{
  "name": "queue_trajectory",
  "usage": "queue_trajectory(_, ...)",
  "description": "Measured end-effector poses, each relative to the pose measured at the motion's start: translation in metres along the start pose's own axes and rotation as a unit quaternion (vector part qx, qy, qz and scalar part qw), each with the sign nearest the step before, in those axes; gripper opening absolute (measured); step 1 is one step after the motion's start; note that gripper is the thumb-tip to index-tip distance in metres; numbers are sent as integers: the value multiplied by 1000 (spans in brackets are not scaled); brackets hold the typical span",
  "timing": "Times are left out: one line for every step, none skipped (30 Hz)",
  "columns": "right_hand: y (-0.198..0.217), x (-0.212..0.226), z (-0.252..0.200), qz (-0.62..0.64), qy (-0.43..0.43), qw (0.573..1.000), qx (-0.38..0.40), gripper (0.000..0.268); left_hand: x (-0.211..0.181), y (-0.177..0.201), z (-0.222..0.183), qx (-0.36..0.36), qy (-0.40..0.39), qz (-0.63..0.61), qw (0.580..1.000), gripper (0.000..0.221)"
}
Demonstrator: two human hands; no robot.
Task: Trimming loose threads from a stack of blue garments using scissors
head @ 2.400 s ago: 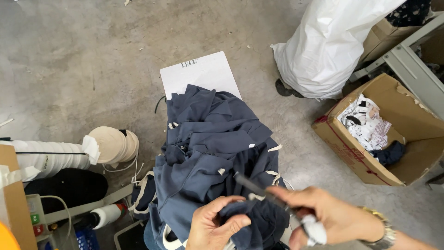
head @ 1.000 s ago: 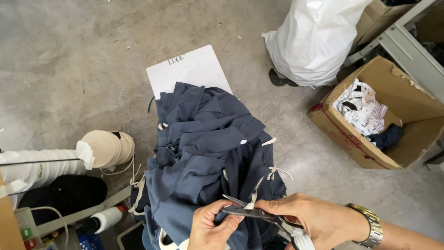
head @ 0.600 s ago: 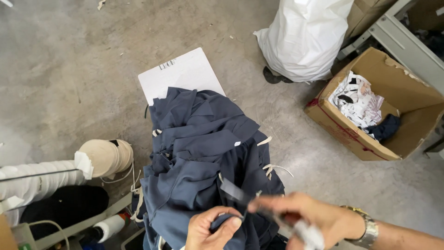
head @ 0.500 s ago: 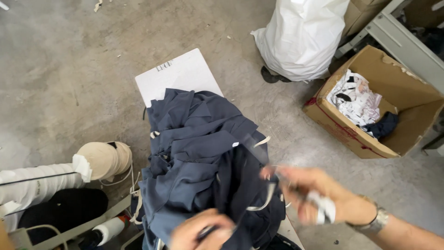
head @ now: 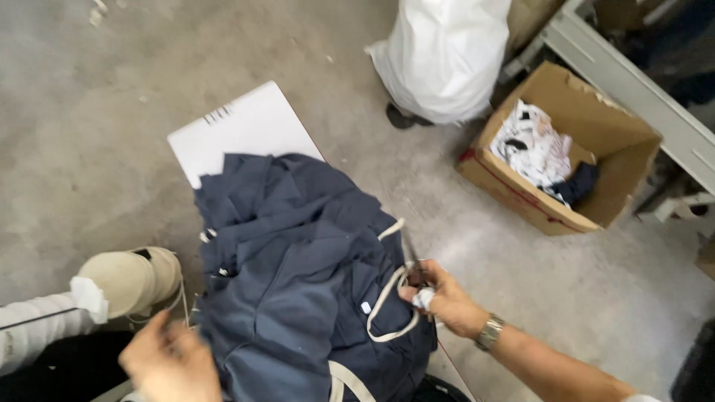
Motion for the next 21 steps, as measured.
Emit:
queue_trajectory(-1,-18,-5,0,-8,1000,-5,38,-24,1,-21,9,2,1,1000,34)
queue_trajectory(-2,-28,-1,34,16,999,-11,30,-59,1,-41,-8,-197,86,977,31)
queue_trajectory(-3,-37,0,69,40,997,-15,28,-92,2,-64,-29,-386,166,907,29)
queue_trajectory(-1,-32,-4,65,42,997,-13,28,-113,-16,-79,-32,-382,167,908,29)
queue_trajectory(1,-28,-10,129,51,990,28,32,-133,-38,-94,168,-337,1,927,37)
queue_trajectory(3,-24,-19,193,57,977,68,36,-155,-58,-114,356,-267,-166,880,51)
queue_trajectory(8,-14,-24,190,55,978,71,36,-149,-84,-111,353,-264,-167,882,51)
queue_trajectory(12,-8,-31,188,49,978,78,35,-139,-113,-111,465,-232,-54,852,56)
queue_trajectory(16,0,-38,187,43,978,85,34,-129,-142,-111,565,-195,60,800,62)
queue_trajectory(21,-2,-39,188,47,977,85,34,-122,-140,-109,562,-198,60,800,62)
queue_trajectory(27,-3,-40,172,76,979,79,33,-118,-138,-106,530,-211,30,821,38)
queue_trajectory(33,-7,-44,158,104,979,70,34,-113,-134,-107,500,-225,1,837,16)
queue_trajectory(39,-5,-39,162,106,979,67,34,-118,-126,-100,501,-229,2,834,16)
queue_trajectory(43,-8,-36,141,102,984,41,29,-120,-113,-94,482,-194,-129,844,20)
queue_trajectory(46,-10,-34,120,97,988,16,25,-121,-99,-88,454,-154,-257,839,27)
queue_trajectory(48,1,-37,121,97,988,18,25,-125,-89,-86,454,-153,-255,840,27)
queue_trajectory(50,11,-40,79,74,994,7,20,-130,-76,-84,411,-171,-268,854,28)
queue_trajectory(51,19,-45,34,49,998,0,18,-133,-61,-84,365,-185,-281,868,31)
queue_trajectory(50,31,-61,32,46,998,4,18,-131,-49,-86,364,-180,-278,870,31)
queue_trajectory(47,48,-72,-8,96,994,53,22,-132,-41,-85,355,-206,-271,871,17)
queue_trajectory(45,65,-83,-48,146,983,101,29,-133,-32,-84,345,-232,-264,870,5)
Point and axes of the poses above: each hand's wrist, its own z-axis towards the middle knuckle, its own y-axis out of the back of the hand, x = y × z, the point moved 2 cm from there along z, towards the middle knuckle, and after that the axes turned 2 degrees about -z, right-handed, at the moved point
